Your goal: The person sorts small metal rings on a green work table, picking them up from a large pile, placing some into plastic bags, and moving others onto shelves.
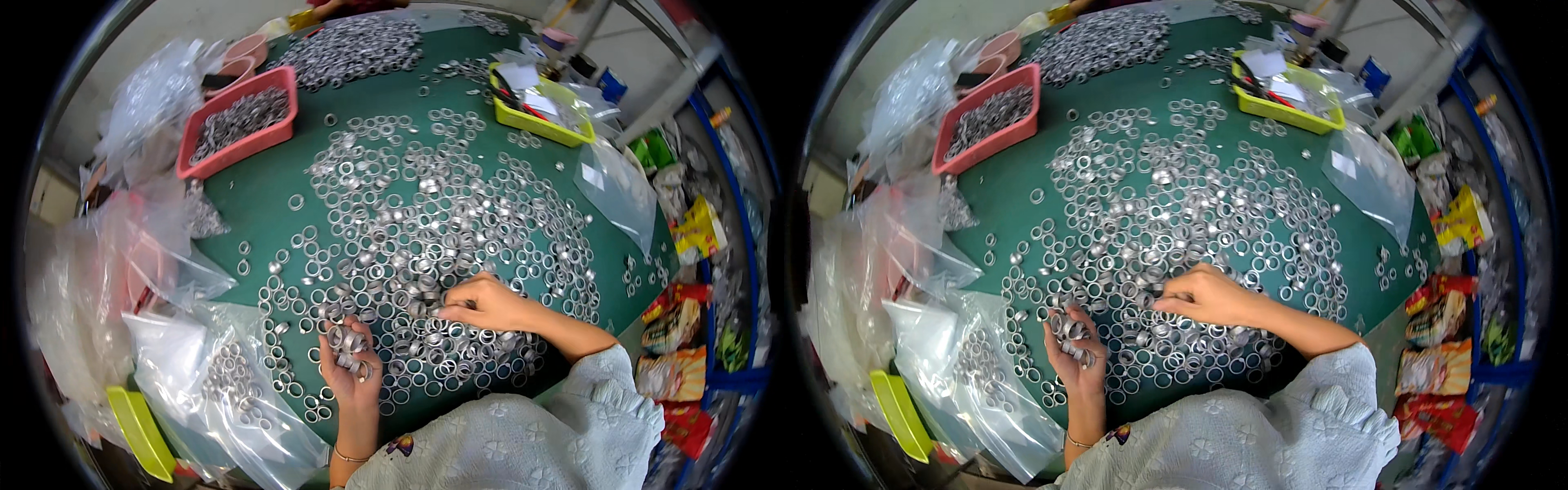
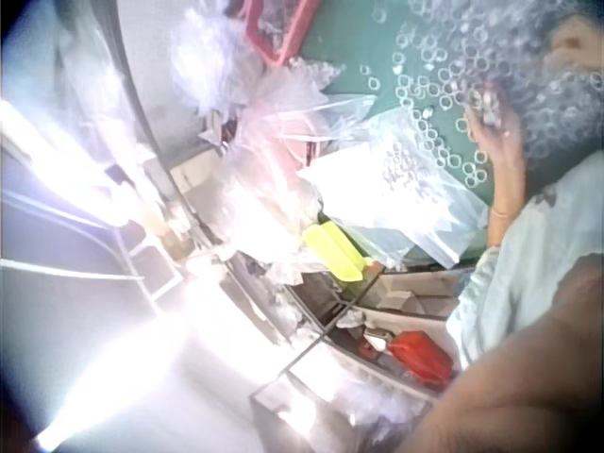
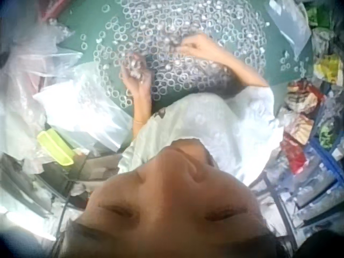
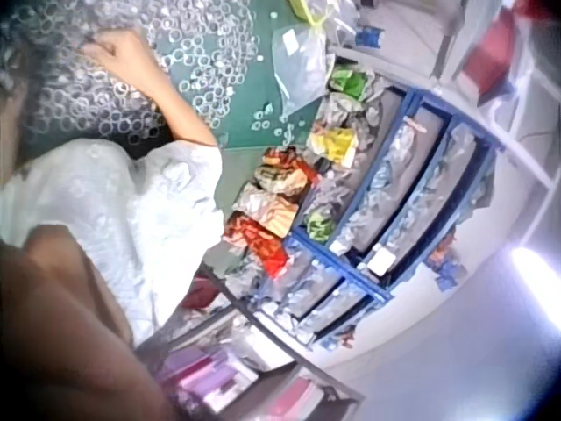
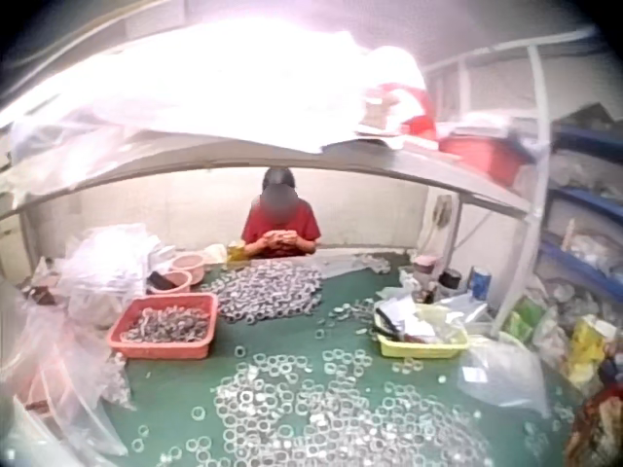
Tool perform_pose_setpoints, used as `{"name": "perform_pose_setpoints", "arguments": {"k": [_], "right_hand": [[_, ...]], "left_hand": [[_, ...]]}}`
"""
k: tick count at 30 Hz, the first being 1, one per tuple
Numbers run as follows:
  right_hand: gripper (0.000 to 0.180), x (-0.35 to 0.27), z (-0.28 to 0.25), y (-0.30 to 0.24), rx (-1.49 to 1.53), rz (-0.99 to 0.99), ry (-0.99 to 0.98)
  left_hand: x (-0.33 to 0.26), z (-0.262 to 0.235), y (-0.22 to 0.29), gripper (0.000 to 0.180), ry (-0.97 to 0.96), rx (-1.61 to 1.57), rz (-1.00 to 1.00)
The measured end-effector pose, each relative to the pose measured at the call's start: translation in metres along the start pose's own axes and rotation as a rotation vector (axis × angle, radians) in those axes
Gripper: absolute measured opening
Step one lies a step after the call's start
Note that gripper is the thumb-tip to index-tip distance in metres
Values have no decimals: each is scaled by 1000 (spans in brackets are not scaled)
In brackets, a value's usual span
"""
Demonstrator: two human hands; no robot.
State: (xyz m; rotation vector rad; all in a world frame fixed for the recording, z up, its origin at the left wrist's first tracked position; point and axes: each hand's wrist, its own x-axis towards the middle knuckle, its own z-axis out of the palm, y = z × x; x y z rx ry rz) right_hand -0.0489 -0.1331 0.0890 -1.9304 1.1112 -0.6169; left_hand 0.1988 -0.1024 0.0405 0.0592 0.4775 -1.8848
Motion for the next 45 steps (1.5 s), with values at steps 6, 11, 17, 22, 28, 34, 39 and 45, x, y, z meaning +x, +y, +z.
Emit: {"name": "perform_pose_setpoints", "arguments": {"k": [6,11,17,22,28,34,39,45], "right_hand": [[44,-72,4,1,1265,459,324],[32,-104,-3,1,1888,298,555],[35,-132,-2,-25,1943,191,596],[46,-146,7,-31,1792,114,561],[54,-155,20,-39,1635,52,421],[59,-153,33,-55,1539,11,357],[51,-153,40,-62,1498,-63,308],[46,-156,44,-69,1363,7,334]], "left_hand": [[-17,-6,-43,25,85,9,-188],[-29,-12,-73,22,225,136,-236],[-51,-18,-94,26,132,167,-283],[-67,-22,-106,27,106,210,-273],[-91,-20,-112,25,130,278,-161],[-106,-22,-115,23,182,329,-88],[-116,-26,-115,23,133,285,-89],[-119,-26,-115,24,122,294,-82]]}}
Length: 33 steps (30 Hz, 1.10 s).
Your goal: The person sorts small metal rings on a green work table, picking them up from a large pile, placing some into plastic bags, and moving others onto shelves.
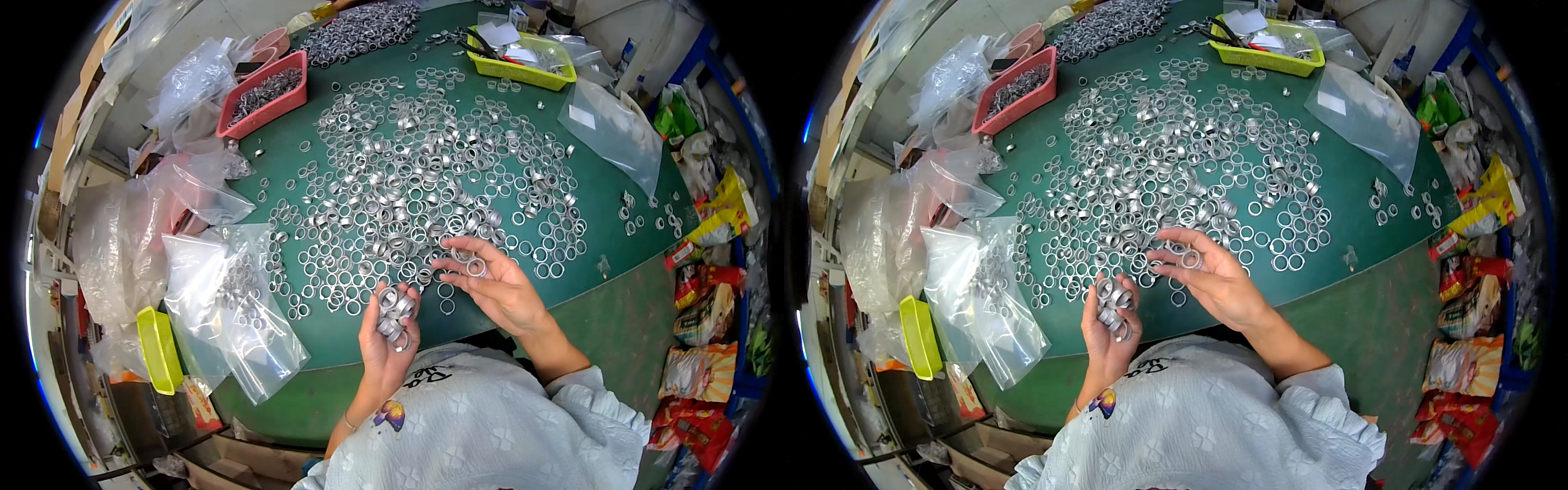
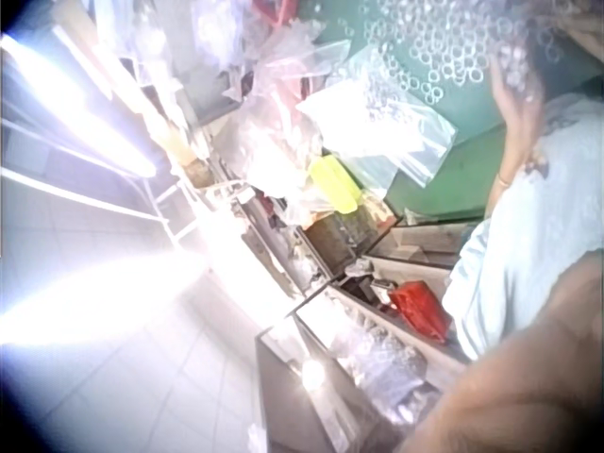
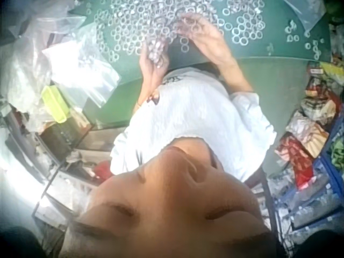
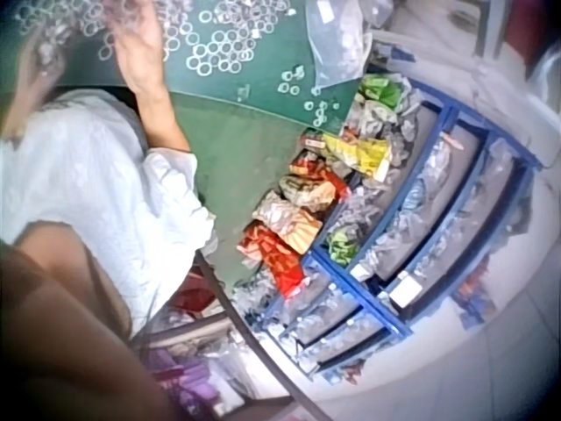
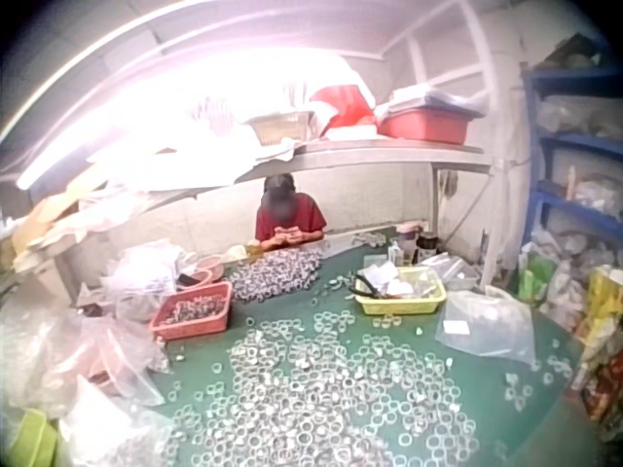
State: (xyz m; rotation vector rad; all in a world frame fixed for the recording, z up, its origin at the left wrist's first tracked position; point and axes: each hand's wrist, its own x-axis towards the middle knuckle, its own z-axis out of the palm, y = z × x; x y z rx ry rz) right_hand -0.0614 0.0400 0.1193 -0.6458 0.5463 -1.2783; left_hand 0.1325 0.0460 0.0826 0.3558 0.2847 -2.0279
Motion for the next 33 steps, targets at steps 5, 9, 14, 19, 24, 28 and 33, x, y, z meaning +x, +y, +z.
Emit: {"name": "perform_pose_setpoints", "arguments": {"k": [5,9,14,19,24,28,33], "right_hand": [[44,-1,0,4,-189,-39,34],[41,-2,-11,10,-214,-51,9],[44,2,-11,4,81,18,-8],[47,10,-13,8,197,126,14],[49,16,-2,16,344,283,102],[44,22,2,34,359,364,52],[27,33,13,62,-29,452,-122]], "left_hand": [[0,0,-2,24,7,-3,-9],[2,0,-3,24,32,10,-12],[6,5,-6,21,73,46,-6],[8,4,-2,23,100,21,23],[5,-4,15,24,93,-16,83],[-17,-14,32,22,87,-67,203],[-72,-47,52,20,134,-209,387]]}}
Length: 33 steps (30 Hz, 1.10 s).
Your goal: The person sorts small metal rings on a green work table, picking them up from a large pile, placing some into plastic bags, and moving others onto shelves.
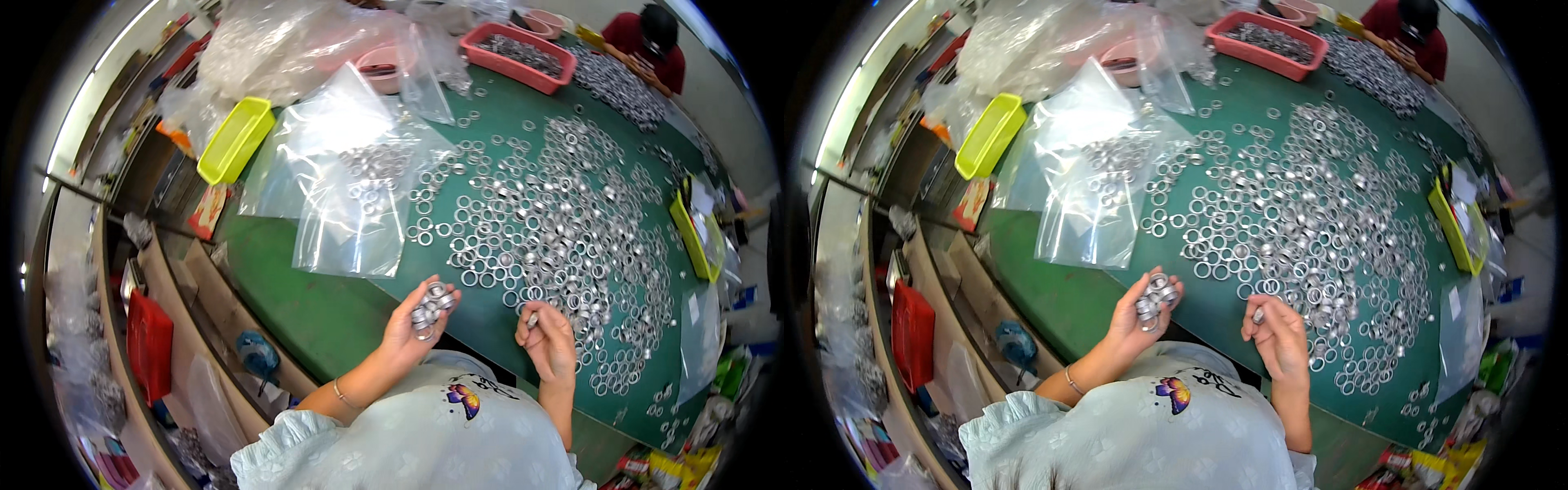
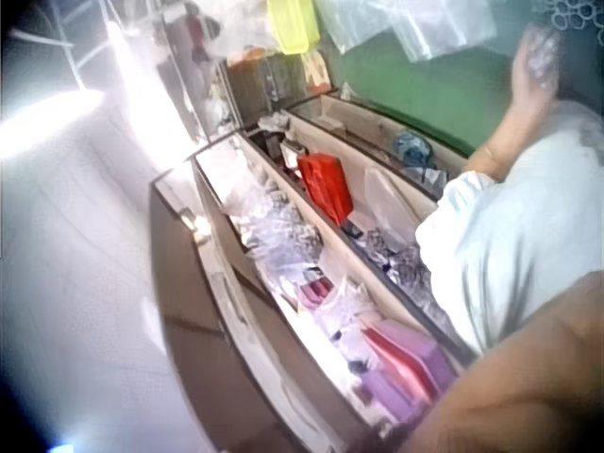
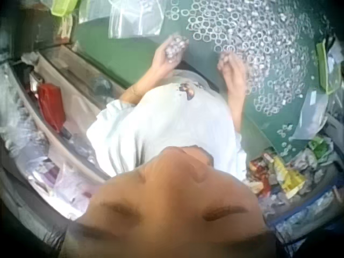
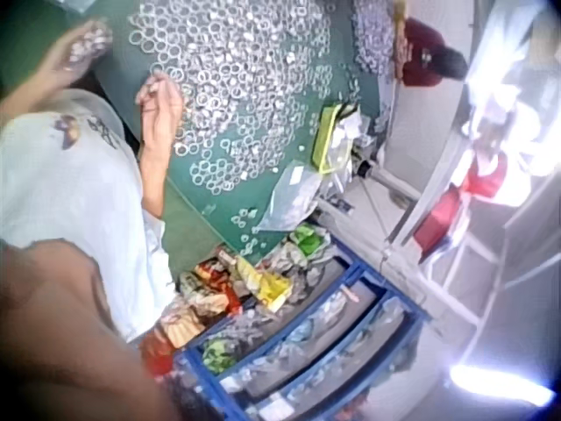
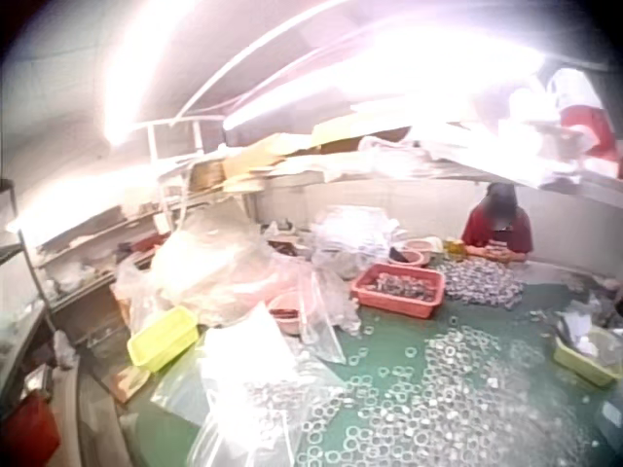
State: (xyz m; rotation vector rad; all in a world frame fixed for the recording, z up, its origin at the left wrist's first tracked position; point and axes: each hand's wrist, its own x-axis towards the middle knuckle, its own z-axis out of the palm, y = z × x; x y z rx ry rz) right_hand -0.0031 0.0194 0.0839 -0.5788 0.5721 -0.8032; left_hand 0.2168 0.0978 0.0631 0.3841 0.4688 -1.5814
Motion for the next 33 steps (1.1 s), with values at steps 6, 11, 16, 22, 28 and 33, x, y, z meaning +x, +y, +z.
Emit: {"name": "perform_pose_setpoints", "arguments": {"k": [6,11,16,22,28,33], "right_hand": [[24,64,59,46,-1263,-333,-289],[25,115,96,115,-1708,-805,-399],[14,140,93,134,-1992,-908,-427],[9,132,122,107,-1644,-971,-205],[8,126,134,92,-1557,-1034,-214],[8,126,122,89,-1477,-918,-178]], "left_hand": [[-41,-45,40,18,50,-183,318],[-43,-53,67,18,78,-227,495],[-45,-59,81,20,71,-183,516],[-28,-31,91,22,128,47,388],[40,19,136,36,116,52,559],[45,57,134,64,-9,384,745]]}}
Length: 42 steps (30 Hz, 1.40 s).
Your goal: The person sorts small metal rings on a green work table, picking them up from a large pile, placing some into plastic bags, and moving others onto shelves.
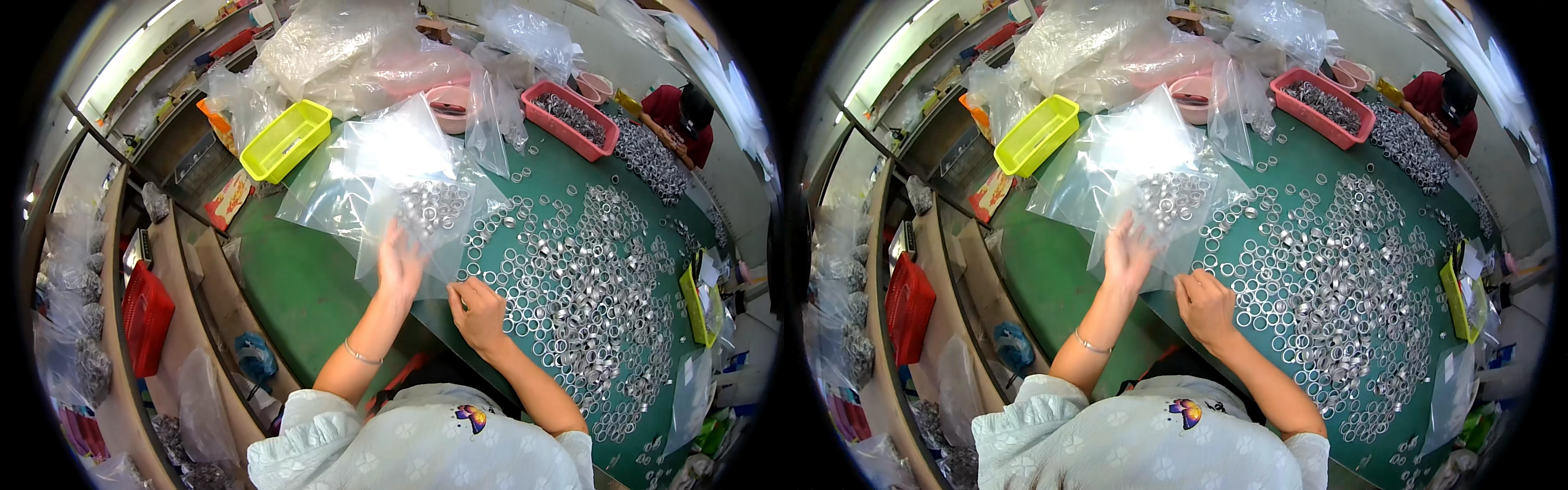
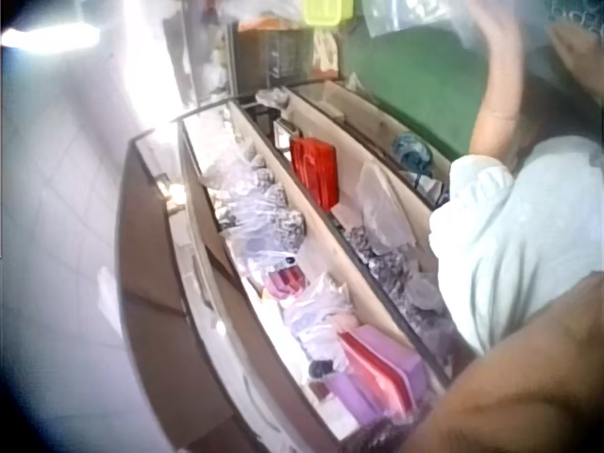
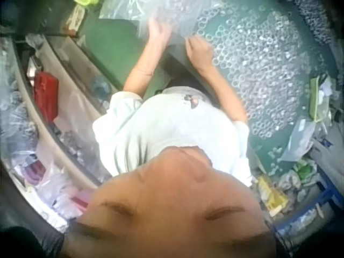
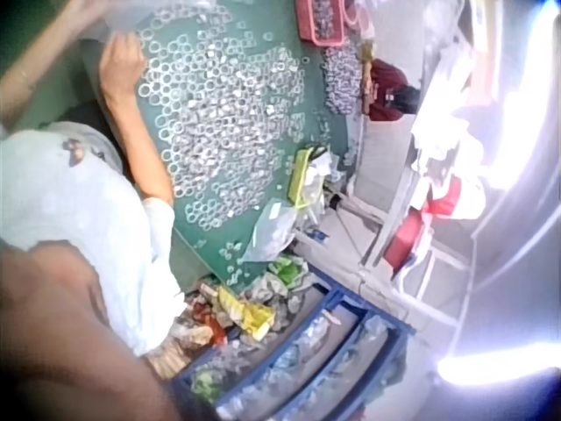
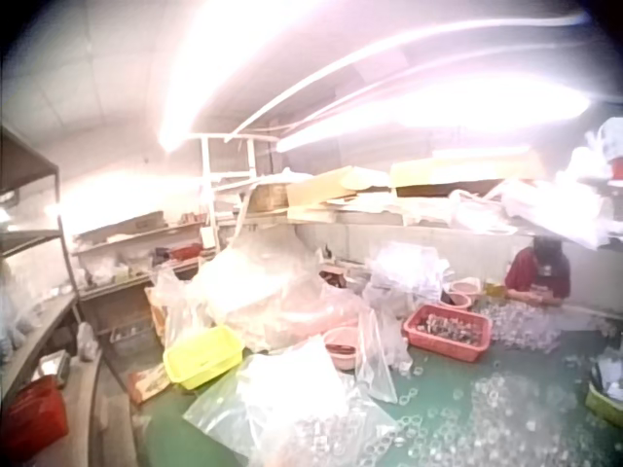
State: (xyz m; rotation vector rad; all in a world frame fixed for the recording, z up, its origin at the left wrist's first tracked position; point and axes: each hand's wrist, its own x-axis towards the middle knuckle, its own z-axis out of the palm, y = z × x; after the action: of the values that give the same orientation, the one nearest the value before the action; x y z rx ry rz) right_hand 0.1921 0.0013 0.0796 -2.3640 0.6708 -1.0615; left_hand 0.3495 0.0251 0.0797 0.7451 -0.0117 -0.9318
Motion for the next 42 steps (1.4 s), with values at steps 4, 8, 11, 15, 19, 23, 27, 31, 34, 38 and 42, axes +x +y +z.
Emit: {"name": "perform_pose_setpoints", "arguments": {"k": [4,8,11,15,19,23,27,31,34,38,42], "right_hand": [[11,-4,-15,-12,251,271,-82],[24,-25,-20,-34,400,172,-190],[42,-44,-17,-48,159,-115,-439],[56,-57,-13,-60,76,-223,-564],[44,-64,-20,-59,124,-273,-627],[40,-82,-18,-49,4,-446,-1081],[39,-99,-8,-45,-2,-537,-1282],[39,-98,-1,-52,61,-539,-1232],[38,-102,4,-47,104,-484,-1285],[35,-100,11,-38,136,-308,-1345],[35,-107,22,-34,151,-215,-1372]], "left_hand": [[-63,-19,-21,57,54,79,45],[-121,-45,-35,35,-70,-3,-270],[-151,-47,-35,25,-12,-201,-445],[-144,-96,-55,22,149,-205,-446],[-155,-150,-10,12,394,-211,-134],[-189,-153,137,15,637,20,775],[-257,-170,308,24,550,494,1411],[-311,-155,411,24,706,358,1567],[-352,-167,495,32,747,104,1613],[-362,-160,574,27,723,430,1994],[-440,-193,676,19,1320,1475,2116]]}}
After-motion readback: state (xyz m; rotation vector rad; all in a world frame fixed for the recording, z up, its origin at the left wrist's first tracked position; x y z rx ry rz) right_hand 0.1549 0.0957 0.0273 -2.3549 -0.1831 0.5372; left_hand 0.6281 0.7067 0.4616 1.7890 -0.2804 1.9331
